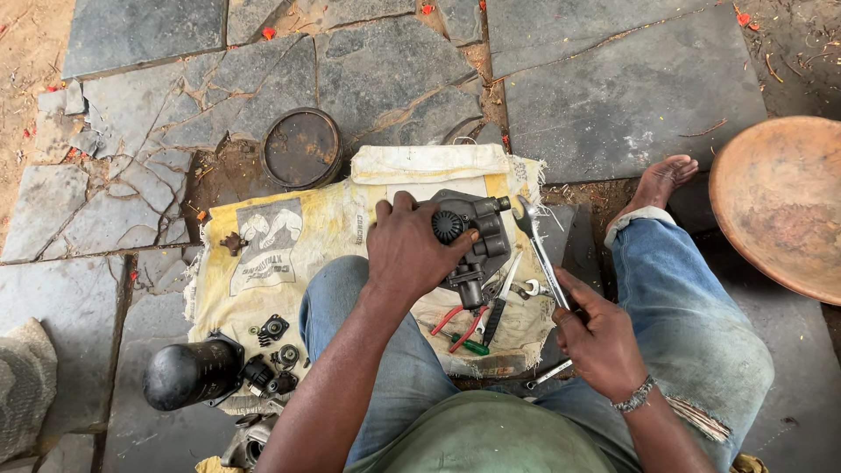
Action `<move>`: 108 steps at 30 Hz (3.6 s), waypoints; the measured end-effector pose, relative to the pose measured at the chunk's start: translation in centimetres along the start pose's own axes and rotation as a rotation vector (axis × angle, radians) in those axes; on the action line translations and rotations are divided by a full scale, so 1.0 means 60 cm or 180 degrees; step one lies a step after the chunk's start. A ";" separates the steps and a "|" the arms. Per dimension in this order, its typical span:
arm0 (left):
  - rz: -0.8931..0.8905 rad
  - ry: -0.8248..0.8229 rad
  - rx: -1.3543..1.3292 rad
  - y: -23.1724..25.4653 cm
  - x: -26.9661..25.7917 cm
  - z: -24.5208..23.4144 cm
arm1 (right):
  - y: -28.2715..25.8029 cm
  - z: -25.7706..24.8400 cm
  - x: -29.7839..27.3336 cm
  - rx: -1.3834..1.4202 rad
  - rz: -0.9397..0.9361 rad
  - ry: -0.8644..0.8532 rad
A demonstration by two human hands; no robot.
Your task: The person uses wrenches and pliers to disassemble a mechanical housing, removes a cylindrical internal component, and cleans it with a cloth.
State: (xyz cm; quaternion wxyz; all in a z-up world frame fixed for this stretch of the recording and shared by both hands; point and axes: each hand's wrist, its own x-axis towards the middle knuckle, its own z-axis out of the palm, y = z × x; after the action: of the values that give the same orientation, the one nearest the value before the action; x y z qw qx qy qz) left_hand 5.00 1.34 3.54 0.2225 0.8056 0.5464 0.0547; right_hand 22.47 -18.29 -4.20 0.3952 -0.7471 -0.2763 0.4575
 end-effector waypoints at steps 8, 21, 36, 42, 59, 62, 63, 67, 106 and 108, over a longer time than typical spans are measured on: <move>0.1541 -0.0017 0.0443 -0.008 0.034 0.022 | -0.072 -0.005 -0.029 -0.0825 0.0074 0.0022; 0.1614 -0.1437 0.0012 0.005 0.105 0.033 | -0.049 0.020 -0.004 -0.0196 -0.0002 -0.0200; 0.1787 -0.1400 0.0116 -0.006 0.114 0.039 | 0.106 0.112 0.092 -0.0161 -0.0667 0.0468; 0.1950 -0.1358 -0.0035 -0.006 0.119 0.034 | 0.095 0.107 0.114 -0.0535 -0.0563 0.0227; 0.1428 -0.1905 -0.0025 0.001 0.129 0.032 | -0.004 0.031 0.017 -0.1390 -0.0985 0.0387; 0.1291 -0.1929 0.0037 0.004 0.127 0.033 | -0.028 0.029 0.022 -0.1558 -0.1126 0.0449; 0.1296 -0.1926 0.0034 0.005 0.128 0.031 | -0.032 0.030 0.024 -0.1623 -0.1084 0.0435; 0.1246 -0.1864 0.0022 0.001 0.120 0.029 | -0.036 0.035 0.018 -0.1655 -0.1156 0.0475; 0.1293 -0.0390 -0.0177 -0.046 0.053 0.043 | -0.100 -0.025 0.177 -0.2530 -0.1845 -0.0215; 0.1422 -0.0366 -0.0092 -0.044 0.058 0.044 | -0.107 -0.030 0.180 -0.2692 -0.2051 -0.0272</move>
State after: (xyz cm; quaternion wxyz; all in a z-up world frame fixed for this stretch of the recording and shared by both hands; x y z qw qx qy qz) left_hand 4.97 4.50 -0.46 0.2470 0.9050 0.3402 0.0644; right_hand 28.41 -7.11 -3.30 0.1685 -0.6992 -0.6678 0.1917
